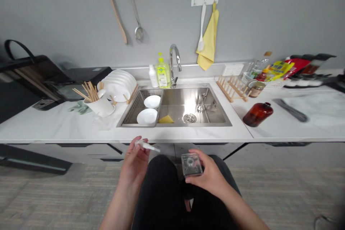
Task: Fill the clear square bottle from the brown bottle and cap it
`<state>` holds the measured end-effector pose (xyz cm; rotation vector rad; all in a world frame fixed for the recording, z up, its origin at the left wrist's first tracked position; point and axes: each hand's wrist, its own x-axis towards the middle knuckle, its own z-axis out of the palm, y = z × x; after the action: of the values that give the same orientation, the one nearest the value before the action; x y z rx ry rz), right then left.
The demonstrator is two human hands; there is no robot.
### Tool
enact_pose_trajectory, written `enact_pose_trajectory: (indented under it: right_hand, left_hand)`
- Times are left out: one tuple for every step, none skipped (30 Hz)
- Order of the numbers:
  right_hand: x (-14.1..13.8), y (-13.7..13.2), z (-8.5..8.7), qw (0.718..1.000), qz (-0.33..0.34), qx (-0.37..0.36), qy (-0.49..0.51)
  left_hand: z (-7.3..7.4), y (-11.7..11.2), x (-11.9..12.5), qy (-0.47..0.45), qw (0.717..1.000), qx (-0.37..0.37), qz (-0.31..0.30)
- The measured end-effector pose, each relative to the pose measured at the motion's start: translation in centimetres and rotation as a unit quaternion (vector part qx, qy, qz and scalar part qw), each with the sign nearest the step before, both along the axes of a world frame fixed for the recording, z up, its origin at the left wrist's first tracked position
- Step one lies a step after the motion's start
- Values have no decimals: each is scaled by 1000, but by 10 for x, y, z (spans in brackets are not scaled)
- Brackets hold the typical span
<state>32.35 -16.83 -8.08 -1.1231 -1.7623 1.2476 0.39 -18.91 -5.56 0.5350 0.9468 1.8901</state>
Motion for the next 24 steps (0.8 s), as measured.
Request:
enact_pose_trajectory:
  right_hand:
    - [0, 5, 3, 1000, -1, 1, 2]
    - [1, 10, 6, 1000, -3, 2, 6]
    - [1, 14, 9, 1000, -5, 0, 10]
    - [2, 19, 11, 1000, -5, -5, 15]
    - [3, 22, 12, 1000, -6, -11, 20]
    - [4, 25, 13, 1000, -8, -16, 25]
    - [6, 28, 14, 999, -9, -20, 30]
    - [7, 30, 13, 999, -10, -22, 34]
    - [8, 31, 12, 999, -11, -23, 37]
    - [9, 32, 11, 999, -13, -24, 38]
    - [10, 33, 9, 999, -14, -26, 38]
    - [11, 33, 7, 999, -16, -28, 38]
    - [12, 34, 5, 999, -18, -30, 37]
    - [13, 34, 3, 999, -20, -31, 37]
    - [14, 34, 1, 999, -22, -30, 37]
    - [15, 34, 0, 999, -23, -30, 37]
    - [16, 35, -1, 999, -25, -29, 37]
    - [17, 35, -2, 999, -26, -27, 34]
    - [18, 36, -3, 999, -28, -25, 31]
    - [19, 37, -4, 999, -29, -22, 29]
    - [21, 38, -5, 999, -31, -20, 27]
    - [22, 39, -6, 999, -32, -17, 26]
    - [23, 40, -7, 999, -34, -15, 26]
    - [24, 41, -8, 999, -36, -12, 26]
  left_hand:
    - [1, 5, -11, 3, 1000, -4, 8]
    - [2, 10, -23, 10, 1000, -8, 20]
    - [3, 14, -36, 21, 999, -13, 38]
    - [4, 18, -49, 35, 997, -20, 61]
    - [5, 20, -64, 48, 995, -30, 87]
    - [7, 22, -78, 60, 991, -42, 112]
    - [7, 23, -93, 74, 987, -53, 133]
    - [8, 24, -107, 91, 982, -62, 151]
    - [8, 26, -120, 112, 977, -69, 167]
    - [8, 27, -132, 134, 971, -77, 184]
    - [7, 29, -144, 156, 963, -87, 203]
    - [6, 31, -153, 178, 954, -97, 222]
    - [3, 33, -162, 198, 944, -107, 240]
    - [1, 36, -169, 217, 934, -119, 257]
    - [-3, 39, -176, 238, 922, -135, 274]
    - [-6, 43, -182, 263, 906, -158, 291]
    - [-10, 46, -187, 294, 885, -190, 306]
    - [-14, 49, -191, 330, 858, -229, 320]
    - [-17, 53, -195, 367, 826, -270, 331]
    - [-20, 56, -199, 403, 794, -308, 336]
    - [-22, 60, -202, 434, 765, -339, 335]
    - [-24, 64, -205, 457, 742, -361, 332]
    - [-25, 68, -207, 475, 725, -376, 328]
    - [-25, 72, -209, 489, 712, -387, 323]
